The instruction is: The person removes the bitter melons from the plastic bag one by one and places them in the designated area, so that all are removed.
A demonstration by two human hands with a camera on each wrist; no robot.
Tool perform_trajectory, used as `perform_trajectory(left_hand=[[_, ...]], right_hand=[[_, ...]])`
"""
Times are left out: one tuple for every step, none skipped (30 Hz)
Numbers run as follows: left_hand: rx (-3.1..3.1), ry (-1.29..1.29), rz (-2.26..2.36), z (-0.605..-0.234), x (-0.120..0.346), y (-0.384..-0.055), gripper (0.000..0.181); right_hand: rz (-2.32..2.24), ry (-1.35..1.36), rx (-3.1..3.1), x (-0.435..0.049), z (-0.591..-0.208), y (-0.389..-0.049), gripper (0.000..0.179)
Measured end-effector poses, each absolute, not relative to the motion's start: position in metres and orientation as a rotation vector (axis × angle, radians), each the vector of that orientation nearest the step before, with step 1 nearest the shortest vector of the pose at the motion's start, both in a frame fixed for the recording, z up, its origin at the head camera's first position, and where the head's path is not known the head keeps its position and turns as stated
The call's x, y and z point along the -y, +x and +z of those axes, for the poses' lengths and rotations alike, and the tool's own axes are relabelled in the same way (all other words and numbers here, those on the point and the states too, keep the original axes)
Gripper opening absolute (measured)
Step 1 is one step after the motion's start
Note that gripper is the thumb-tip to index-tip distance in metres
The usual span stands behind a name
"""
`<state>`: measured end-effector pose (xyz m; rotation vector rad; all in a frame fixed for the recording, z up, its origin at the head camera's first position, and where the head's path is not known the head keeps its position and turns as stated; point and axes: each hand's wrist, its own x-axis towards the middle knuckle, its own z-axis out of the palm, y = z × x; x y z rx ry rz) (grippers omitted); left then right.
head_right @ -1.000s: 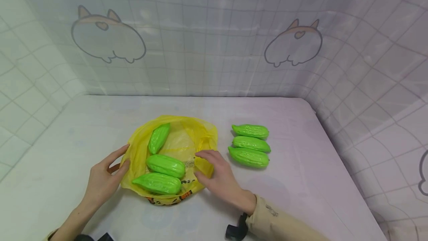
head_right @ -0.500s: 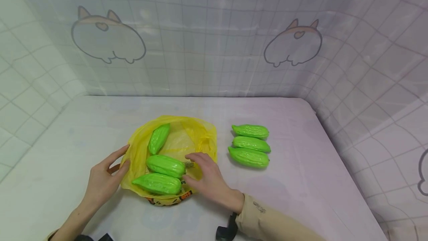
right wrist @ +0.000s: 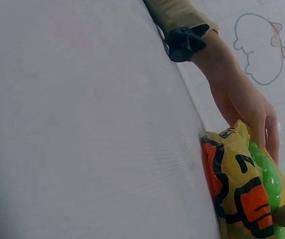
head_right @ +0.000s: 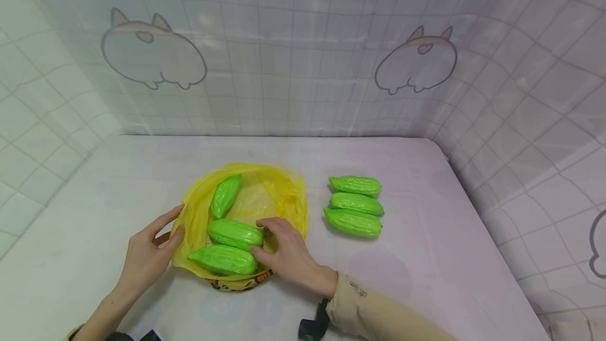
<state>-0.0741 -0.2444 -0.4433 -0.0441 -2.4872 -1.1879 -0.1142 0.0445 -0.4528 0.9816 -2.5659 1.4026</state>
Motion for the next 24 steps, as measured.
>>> perform_trajectory(left_hand=[[2.486, -0.045, -1.188, -0.443, 0.244, -0.074, 0.047], [2.485, -0.045, -1.190, -0.443, 0.244, -0.074, 0.047], [2.484, -0.046, -1.190, -0.443, 0.244, -0.074, 0.047], [2.484, -0.046, -1.190, -0.443, 0.244, -0.074, 0.047], [2.484, -0.046, -1.191, -0.443, 0.244, -0.074, 0.047], [2.484, -0.046, -1.192, -0.443, 0.244, -0.074, 0.047], [2.486, -0.044, -1.191, -0.443, 0.244, -0.074, 0.047], [2.487, -0.044, -1.193, -0.443, 0.244, -0.074, 0.047], [2.489, -0.043, -1.194, -0.443, 0.244, -0.074, 0.047], [2.490, -0.040, -1.196, -0.443, 0.244, -0.073, 0.047], [2.491, -0.039, -1.198, -0.443, 0.244, -0.073, 0.047], [2.493, -0.037, -1.198, -0.443, 0.244, -0.073, 0.048], [2.494, -0.037, -1.198, -0.443, 0.244, -0.073, 0.048], [2.494, -0.037, -1.199, -0.443, 0.244, -0.073, 0.048], [2.493, -0.037, -1.200, -0.443, 0.244, -0.073, 0.048], [2.492, -0.037, -1.199, -0.443, 0.244, -0.073, 0.048], [2.491, -0.038, -1.197, -0.443, 0.244, -0.073, 0.048], [2.490, -0.039, -1.196, -0.443, 0.243, -0.073, 0.048], [2.489, -0.039, -1.196, -0.443, 0.243, -0.073, 0.048], [2.488, -0.040, -1.196, -0.443, 0.243, -0.073, 0.049], [2.487, -0.040, -1.197, -0.443, 0.243, -0.073, 0.049], [2.488, -0.039, -1.195, -0.443, 0.243, -0.073, 0.049], [2.490, -0.039, -1.194, -0.443, 0.243, -0.073, 0.048], [2.491, -0.038, -1.194, -0.442, 0.243, -0.073, 0.048]], right_hand=[[1.400, 0.979, 2.574, -0.044, -0.454, -0.115, 0.046], [1.396, 0.977, 2.584, -0.044, -0.454, -0.115, 0.046], [1.395, 0.974, 2.594, -0.043, -0.455, -0.115, 0.046], [1.392, 0.974, 2.601, -0.043, -0.456, -0.115, 0.045], [1.389, 0.975, 2.604, -0.043, -0.457, -0.116, 0.045], [1.385, 0.976, 2.606, -0.043, -0.458, -0.116, 0.045], [1.381, 0.978, 2.606, -0.043, -0.459, -0.116, 0.044], [1.382, 0.982, 2.602, -0.043, -0.460, -0.116, 0.043], [1.385, 0.987, 2.597, -0.044, -0.460, -0.116, 0.042], [1.385, 0.992, 2.591, -0.044, -0.461, -0.116, 0.041], [1.384, 0.997, 2.587, -0.044, -0.462, -0.116, 0.041], [1.387, 1.003, 2.582, -0.044, -0.462, -0.116, 0.040], [1.388, 1.008, 2.579, -0.044, -0.463, -0.116, 0.039], [1.388, 1.011, 2.576, -0.044, -0.463, -0.116, 0.039], [1.388, 1.013, 2.575, -0.044, -0.464, -0.116, 0.039], [1.386, 1.014, 2.574, -0.044, -0.464, -0.116, 0.038], [1.388, 1.015, 2.572, -0.044, -0.464, -0.116, 0.038], [1.390, 1.015, 2.567, -0.044, -0.465, -0.116, 0.038], [1.391, 1.017, 2.563, -0.044, -0.465, -0.116, 0.038], [1.397, 1.016, 2.559, -0.044, -0.465, -0.117, 0.038], [1.404, 1.014, 2.558, -0.044, -0.465, -0.117, 0.038], [1.408, 1.012, 2.558, -0.044, -0.465, -0.117, 0.038], [1.415, 1.009, 2.559, -0.044, -0.465, -0.117, 0.038], [1.422, 1.004, 2.561, -0.044, -0.465, -0.117, 0.038]])
